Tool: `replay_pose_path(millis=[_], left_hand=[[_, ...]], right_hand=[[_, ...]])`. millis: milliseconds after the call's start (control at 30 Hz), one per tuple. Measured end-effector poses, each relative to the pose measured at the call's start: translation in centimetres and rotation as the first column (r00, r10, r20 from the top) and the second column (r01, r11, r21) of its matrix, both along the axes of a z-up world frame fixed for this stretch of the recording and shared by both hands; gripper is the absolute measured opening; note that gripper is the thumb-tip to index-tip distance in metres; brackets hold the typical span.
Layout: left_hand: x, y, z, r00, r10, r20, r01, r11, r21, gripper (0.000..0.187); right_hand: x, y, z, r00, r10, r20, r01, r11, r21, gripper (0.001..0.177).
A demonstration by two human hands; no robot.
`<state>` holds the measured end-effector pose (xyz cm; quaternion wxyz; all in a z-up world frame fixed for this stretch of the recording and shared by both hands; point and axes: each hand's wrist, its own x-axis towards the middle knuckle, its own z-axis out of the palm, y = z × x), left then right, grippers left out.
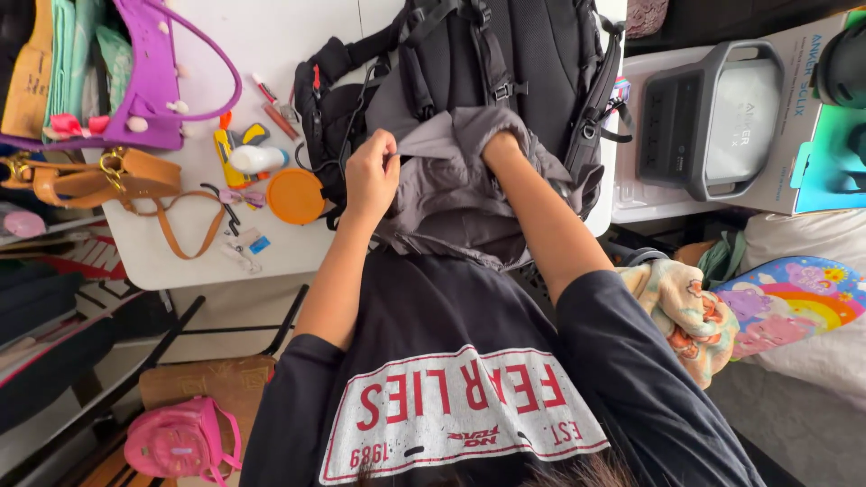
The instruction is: The person packs a gray backpack with daily essentials including a small purple backpack, face masks, and other items. They open and close zippers, place items inside, and adjust the bag's contents on a white table.
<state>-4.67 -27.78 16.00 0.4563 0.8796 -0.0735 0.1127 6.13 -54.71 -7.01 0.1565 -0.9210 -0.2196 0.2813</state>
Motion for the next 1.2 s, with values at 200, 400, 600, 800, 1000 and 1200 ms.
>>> replay_pose_path(millis=[200,400,600,800,1000,1200], left_hand=[[0.3,1.3,-0.6,0.989,-0.035,-0.144,0.017,0.992,-0.126,0.022],[0.9,0.3,-1.2,0.990,-0.069,-0.119,0.048,0.984,-0.169,0.021],[1.9,1.5,-1.2,0.960,-0.158,-0.233,0.111,0.973,-0.202,0.031],[2.5,1.6,-1.6,0.985,-0.064,-0.159,0.055,0.997,-0.059,0.032],[2.9,2.2,-1.6,0.994,-0.032,-0.106,0.027,0.998,-0.050,0.033],[3.2,1.2,-1.1,0.991,-0.089,-0.097,0.090,0.996,0.014,0.033]], right_hand=[[-1.2,-3.5,-0.2,0.995,-0.022,-0.096,0.031,0.995,0.098,0.027],[-4.3,-2.3,6.9,0.997,-0.002,-0.083,0.012,0.993,0.115,0.023],[-10.8,2.0,20.9,0.993,0.092,0.068,-0.085,0.992,-0.098,0.018],[-10.4,12.2,23.3,0.841,0.091,0.533,-0.160,0.984,0.084,0.026],[-14.6,11.8,22.2,0.853,0.201,0.483,-0.222,0.975,-0.013,0.020],[-10.2,12.7,10.2,0.958,-0.226,0.175,0.099,0.838,0.536,0.020]])
